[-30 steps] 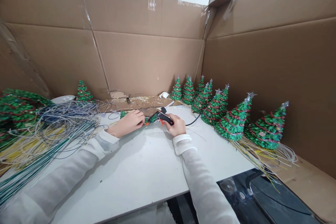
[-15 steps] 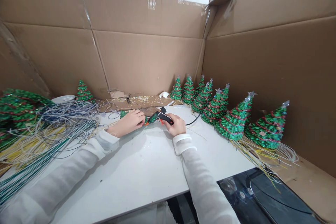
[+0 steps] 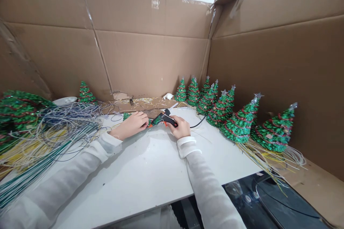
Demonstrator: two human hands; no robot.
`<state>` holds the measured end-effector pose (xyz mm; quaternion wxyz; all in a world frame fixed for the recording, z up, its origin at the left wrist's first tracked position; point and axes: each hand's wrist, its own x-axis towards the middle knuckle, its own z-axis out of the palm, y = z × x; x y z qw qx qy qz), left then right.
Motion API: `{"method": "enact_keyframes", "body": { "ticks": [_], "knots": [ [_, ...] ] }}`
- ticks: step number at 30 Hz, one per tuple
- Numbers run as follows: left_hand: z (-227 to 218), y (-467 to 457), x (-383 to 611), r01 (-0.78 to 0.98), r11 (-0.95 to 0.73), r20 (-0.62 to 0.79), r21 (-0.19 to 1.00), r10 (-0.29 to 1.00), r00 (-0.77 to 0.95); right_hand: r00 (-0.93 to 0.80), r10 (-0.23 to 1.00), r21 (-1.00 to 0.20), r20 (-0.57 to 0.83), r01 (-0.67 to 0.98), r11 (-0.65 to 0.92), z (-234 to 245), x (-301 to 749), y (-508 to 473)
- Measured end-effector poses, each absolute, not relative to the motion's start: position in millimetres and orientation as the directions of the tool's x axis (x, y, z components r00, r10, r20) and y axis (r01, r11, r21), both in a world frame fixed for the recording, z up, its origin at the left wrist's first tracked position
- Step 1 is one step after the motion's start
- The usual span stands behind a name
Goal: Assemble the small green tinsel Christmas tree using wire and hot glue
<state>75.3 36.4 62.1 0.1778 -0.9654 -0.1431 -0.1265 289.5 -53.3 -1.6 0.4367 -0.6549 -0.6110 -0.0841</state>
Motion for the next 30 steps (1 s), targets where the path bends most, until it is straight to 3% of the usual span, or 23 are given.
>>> {"method": "enact_keyframes", "body": {
  "ticks": [30],
  "knots": [
    [57.2, 40.7, 74.6, 0.338, -0.898, 0.291, -0.282, 0.256, 0.922, 0.305, 0.692, -0.523, 0.654, 0.843, 0.123, -5.5, 291.7, -50.6]
  ]
}}
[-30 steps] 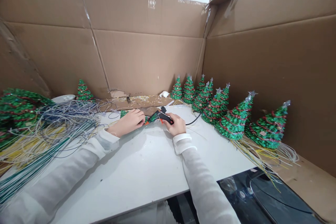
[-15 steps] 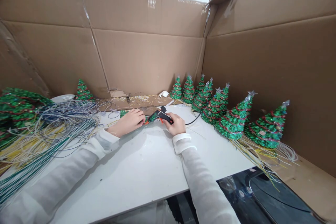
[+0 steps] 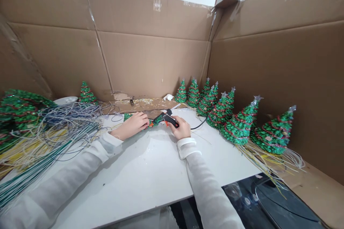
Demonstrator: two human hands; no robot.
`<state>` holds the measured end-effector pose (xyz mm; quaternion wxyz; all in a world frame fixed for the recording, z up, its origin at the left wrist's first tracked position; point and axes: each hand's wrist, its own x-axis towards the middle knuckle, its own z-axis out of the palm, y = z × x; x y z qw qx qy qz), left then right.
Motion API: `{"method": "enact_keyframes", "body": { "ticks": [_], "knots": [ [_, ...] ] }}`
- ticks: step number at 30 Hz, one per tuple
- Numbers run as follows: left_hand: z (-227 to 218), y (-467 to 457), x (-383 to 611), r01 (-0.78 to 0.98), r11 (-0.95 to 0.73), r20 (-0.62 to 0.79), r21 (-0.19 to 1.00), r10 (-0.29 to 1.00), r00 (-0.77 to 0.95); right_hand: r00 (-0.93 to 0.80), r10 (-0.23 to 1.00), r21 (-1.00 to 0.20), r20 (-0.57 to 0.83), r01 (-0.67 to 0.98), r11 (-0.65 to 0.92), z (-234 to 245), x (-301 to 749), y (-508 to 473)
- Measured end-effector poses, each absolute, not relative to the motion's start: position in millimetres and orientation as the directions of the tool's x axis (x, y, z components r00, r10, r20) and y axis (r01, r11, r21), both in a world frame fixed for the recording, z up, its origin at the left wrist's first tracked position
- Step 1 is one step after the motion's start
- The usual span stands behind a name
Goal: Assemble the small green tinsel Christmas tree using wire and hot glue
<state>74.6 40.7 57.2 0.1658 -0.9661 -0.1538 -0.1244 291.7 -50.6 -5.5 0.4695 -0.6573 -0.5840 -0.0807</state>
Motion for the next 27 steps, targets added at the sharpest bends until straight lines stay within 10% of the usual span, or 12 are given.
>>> {"method": "enact_keyframes", "body": {
  "ticks": [27],
  "knots": [
    [61.5, 38.8, 74.6, 0.342, -0.918, 0.265, -0.202, 0.285, 0.921, 0.343, 0.694, -0.553, 0.633, 0.827, 0.095, -3.9, 296.6, -52.5]
  ]
}}
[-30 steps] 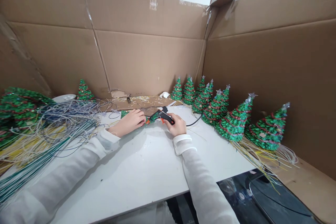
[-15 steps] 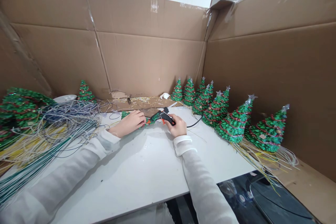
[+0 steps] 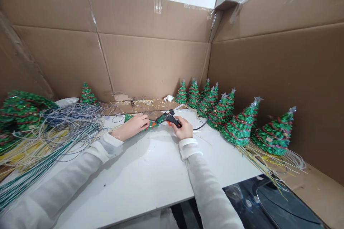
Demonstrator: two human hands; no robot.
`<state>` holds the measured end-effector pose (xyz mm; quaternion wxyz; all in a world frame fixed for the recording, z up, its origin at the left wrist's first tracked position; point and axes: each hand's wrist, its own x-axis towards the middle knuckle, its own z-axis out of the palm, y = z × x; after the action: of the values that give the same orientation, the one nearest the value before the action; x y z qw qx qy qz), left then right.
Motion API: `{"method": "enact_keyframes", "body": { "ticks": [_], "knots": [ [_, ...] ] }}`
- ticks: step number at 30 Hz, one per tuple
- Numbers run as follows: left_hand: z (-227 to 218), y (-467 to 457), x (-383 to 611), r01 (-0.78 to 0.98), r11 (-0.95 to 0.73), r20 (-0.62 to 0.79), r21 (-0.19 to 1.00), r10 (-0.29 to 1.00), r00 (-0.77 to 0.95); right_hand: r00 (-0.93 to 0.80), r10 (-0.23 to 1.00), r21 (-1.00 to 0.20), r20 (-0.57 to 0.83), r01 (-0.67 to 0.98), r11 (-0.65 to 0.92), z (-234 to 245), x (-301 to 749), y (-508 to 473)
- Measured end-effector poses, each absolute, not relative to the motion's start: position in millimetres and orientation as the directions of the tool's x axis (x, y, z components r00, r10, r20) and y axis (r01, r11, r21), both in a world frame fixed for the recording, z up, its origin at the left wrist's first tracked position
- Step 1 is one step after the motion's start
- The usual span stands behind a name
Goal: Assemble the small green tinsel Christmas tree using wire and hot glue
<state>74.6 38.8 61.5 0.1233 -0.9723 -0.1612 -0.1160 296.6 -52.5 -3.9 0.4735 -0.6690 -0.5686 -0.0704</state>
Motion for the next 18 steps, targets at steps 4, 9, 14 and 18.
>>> {"method": "enact_keyframes", "body": {
  "ticks": [4, 9, 14, 18],
  "knots": [
    [62.6, 37.6, 74.6, 0.333, -0.915, 0.27, -0.227, 0.269, 0.924, 0.326, 0.698, -0.539, 0.637, 0.836, 0.101, -4.1, 295.9, -51.9],
    [63.8, 35.8, 74.0, 0.335, -0.908, 0.261, -0.251, 0.269, 0.927, 0.344, 0.696, -0.557, 0.63, 0.825, 0.097, -3.8, 297.5, -51.5],
    [62.9, 35.9, 74.0, 0.327, -0.904, 0.259, -0.276, 0.258, 0.931, 0.338, 0.695, -0.552, 0.635, 0.828, 0.101, -3.1, 296.7, -52.2],
    [61.1, 37.4, 73.6, 0.318, -0.901, 0.262, -0.295, 0.244, 0.934, 0.327, 0.701, -0.543, 0.633, 0.834, 0.101, -3.8, 296.4, -51.8]
  ]
}}
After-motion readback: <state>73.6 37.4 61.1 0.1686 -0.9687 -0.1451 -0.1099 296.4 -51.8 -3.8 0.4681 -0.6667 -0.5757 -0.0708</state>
